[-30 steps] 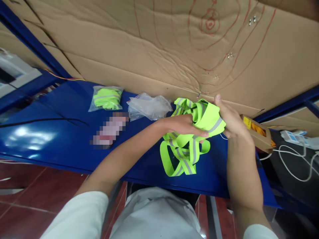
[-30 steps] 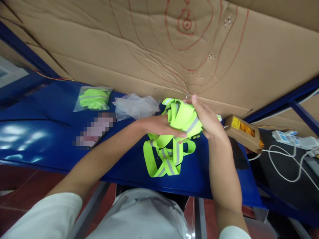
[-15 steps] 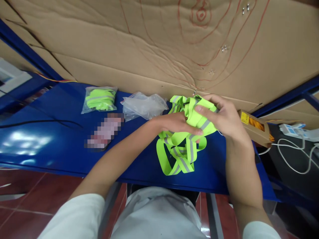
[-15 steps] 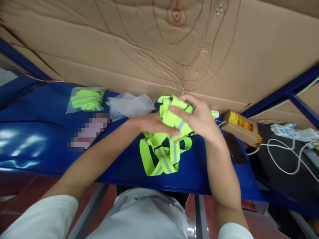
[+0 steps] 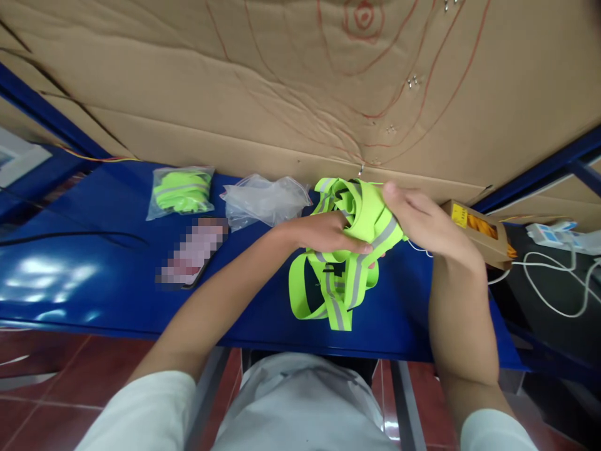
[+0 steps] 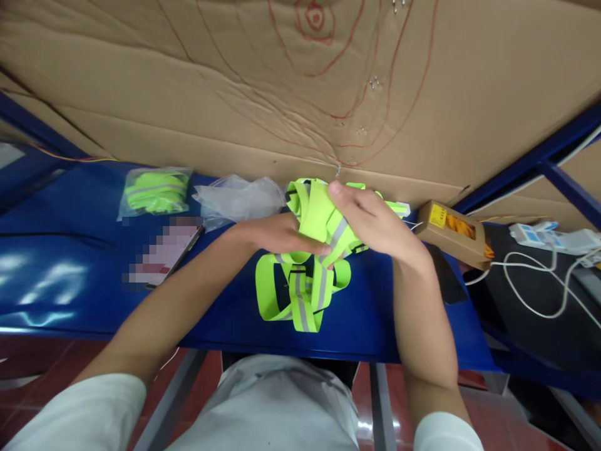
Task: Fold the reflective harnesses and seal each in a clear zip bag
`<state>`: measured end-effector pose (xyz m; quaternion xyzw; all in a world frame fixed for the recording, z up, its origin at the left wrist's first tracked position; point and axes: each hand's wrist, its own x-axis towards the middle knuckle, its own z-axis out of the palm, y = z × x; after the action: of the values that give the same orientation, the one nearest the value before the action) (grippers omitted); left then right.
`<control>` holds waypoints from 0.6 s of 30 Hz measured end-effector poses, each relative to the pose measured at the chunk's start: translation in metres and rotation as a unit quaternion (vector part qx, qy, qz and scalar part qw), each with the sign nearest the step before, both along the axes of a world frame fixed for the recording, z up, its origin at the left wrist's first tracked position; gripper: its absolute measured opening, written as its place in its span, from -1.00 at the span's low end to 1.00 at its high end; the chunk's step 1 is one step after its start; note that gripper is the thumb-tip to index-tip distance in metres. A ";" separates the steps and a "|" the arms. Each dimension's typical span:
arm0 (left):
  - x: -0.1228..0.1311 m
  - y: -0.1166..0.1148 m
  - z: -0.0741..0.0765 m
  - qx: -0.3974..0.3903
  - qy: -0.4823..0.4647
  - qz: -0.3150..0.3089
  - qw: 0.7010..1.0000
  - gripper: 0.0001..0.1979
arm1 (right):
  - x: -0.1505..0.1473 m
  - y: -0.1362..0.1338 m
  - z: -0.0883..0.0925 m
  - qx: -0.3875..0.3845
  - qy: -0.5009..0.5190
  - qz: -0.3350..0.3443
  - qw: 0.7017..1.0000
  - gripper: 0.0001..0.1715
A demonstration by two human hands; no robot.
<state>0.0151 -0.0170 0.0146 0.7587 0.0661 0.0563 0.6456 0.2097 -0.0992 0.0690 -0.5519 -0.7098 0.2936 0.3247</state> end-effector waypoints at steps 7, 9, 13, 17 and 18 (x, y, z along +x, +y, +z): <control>-0.007 -0.007 0.017 0.145 0.096 0.026 0.984 -0.74 | -0.010 -0.015 0.002 0.059 -0.115 0.071 0.989 0.14; -0.008 -0.007 0.018 0.137 0.065 0.007 0.988 -0.75 | -0.015 -0.010 -0.001 0.093 -0.105 0.083 0.987 -0.01; -0.003 -0.008 0.012 0.009 -0.010 -0.028 1.000 -0.74 | -0.017 -0.002 0.001 0.105 -0.069 0.052 0.991 -0.35; 0.004 -0.009 0.003 -0.130 -0.015 -0.016 0.991 -0.62 | -0.011 -0.005 0.004 -0.016 0.003 0.035 0.999 -0.50; 0.006 -0.008 0.002 -0.139 -0.013 -0.023 0.990 -0.62 | -0.009 -0.006 0.004 -0.049 0.015 0.044 0.998 -0.48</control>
<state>0.0208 -0.0255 0.0164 0.6624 0.0469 0.0414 0.7465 0.2005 -0.1050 0.0732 -0.5310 -0.7132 0.3499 0.2948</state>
